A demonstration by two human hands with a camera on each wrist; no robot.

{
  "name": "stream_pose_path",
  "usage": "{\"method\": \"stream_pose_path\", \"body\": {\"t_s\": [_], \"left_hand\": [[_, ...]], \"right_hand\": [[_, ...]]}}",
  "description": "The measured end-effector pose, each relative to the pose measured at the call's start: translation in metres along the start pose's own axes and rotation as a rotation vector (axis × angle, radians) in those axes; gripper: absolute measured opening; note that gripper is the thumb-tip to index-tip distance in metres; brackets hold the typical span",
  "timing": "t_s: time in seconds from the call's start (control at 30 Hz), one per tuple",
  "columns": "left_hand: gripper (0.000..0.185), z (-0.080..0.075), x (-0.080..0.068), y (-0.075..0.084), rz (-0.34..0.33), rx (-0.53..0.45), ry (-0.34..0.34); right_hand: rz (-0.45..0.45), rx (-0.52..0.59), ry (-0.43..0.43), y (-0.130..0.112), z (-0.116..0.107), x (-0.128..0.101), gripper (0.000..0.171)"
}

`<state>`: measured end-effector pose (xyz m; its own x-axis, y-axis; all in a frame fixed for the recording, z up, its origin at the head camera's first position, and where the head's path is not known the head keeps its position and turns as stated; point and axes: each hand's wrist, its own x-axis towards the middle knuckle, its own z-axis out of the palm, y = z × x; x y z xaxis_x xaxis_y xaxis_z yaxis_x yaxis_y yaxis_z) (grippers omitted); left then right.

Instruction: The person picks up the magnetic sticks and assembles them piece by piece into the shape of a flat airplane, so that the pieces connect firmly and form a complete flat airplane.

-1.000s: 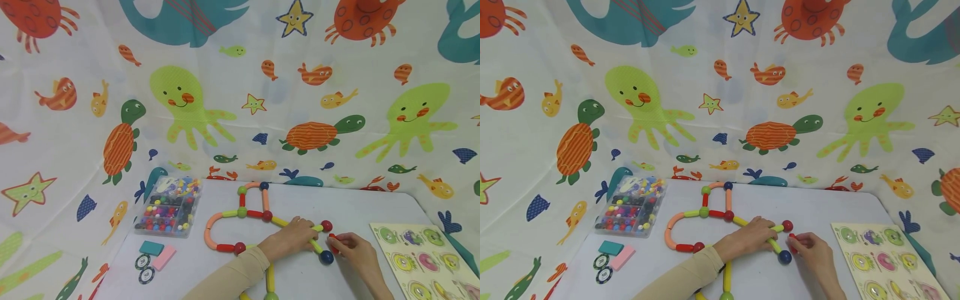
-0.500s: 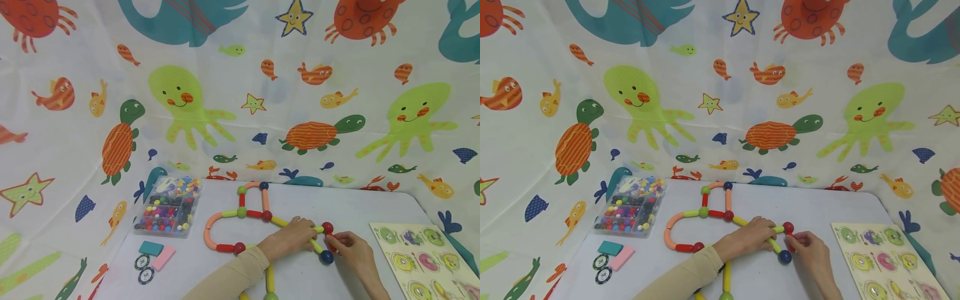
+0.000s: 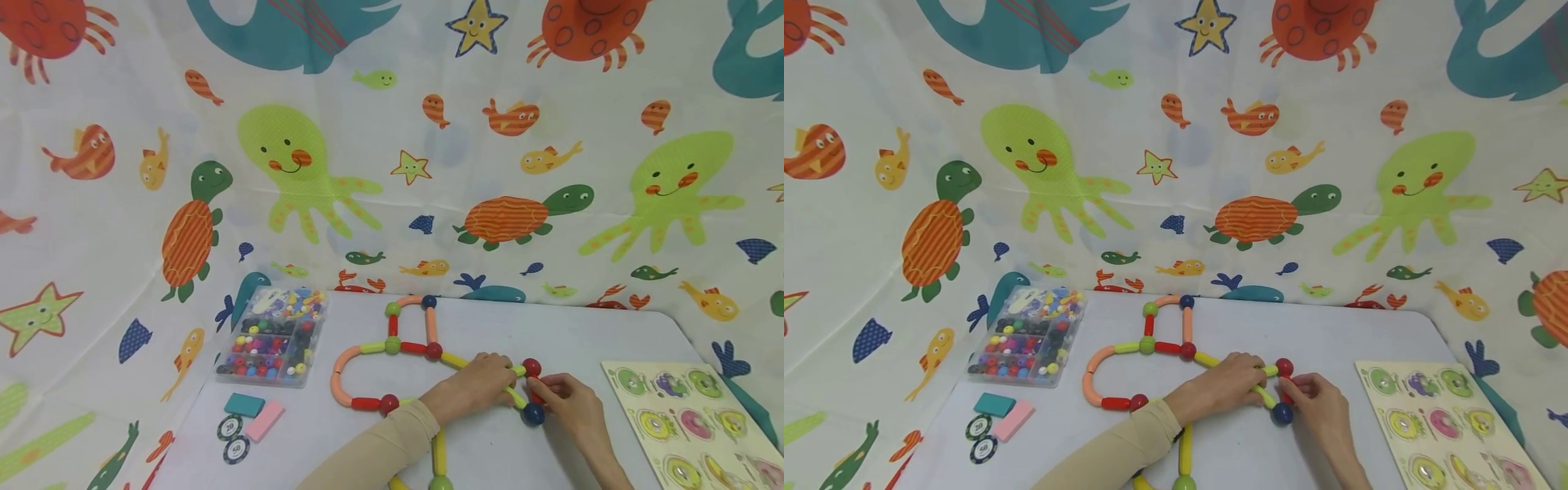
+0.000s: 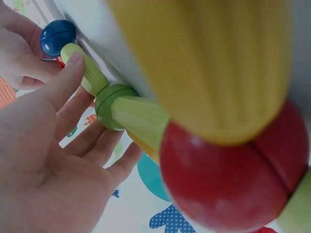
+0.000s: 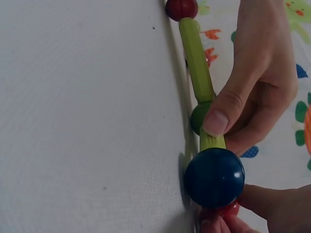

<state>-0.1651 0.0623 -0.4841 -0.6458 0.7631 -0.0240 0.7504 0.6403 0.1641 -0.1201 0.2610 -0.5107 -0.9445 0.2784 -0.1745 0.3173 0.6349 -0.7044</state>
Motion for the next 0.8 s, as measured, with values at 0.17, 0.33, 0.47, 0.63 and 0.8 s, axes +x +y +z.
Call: {"method": "stream_pose_path", "body": {"t_s": [0.17, 0.33, 0.47, 0.63, 0.8], "left_hand": [[0.030, 0.001, 0.000, 0.000, -0.012, -0.003, -0.002], [0.030, 0.001, 0.000, 0.001, -0.021, -0.003, -0.001], [0.032, 0.000, -0.001, 0.000, -0.015, -0.027, -0.001], [0.039, -0.008, -0.004, -0.003, -0.021, -0.096, 0.003], [0.039, -0.019, -0.014, -0.008, -0.051, -0.152, 0.044]], "right_hand": [[-0.025, -0.015, 0.006, -0.002, 0.002, -0.001, 0.061], [-0.036, -0.017, 0.016, -0.003, 0.003, -0.001, 0.058], [-0.031, -0.010, 0.007, -0.004, 0.002, -0.001, 0.059], [-0.026, -0.029, 0.007, -0.006, -0.001, -0.001, 0.061], [-0.040, -0.052, 0.074, -0.008, -0.002, -0.004, 0.057]]}}
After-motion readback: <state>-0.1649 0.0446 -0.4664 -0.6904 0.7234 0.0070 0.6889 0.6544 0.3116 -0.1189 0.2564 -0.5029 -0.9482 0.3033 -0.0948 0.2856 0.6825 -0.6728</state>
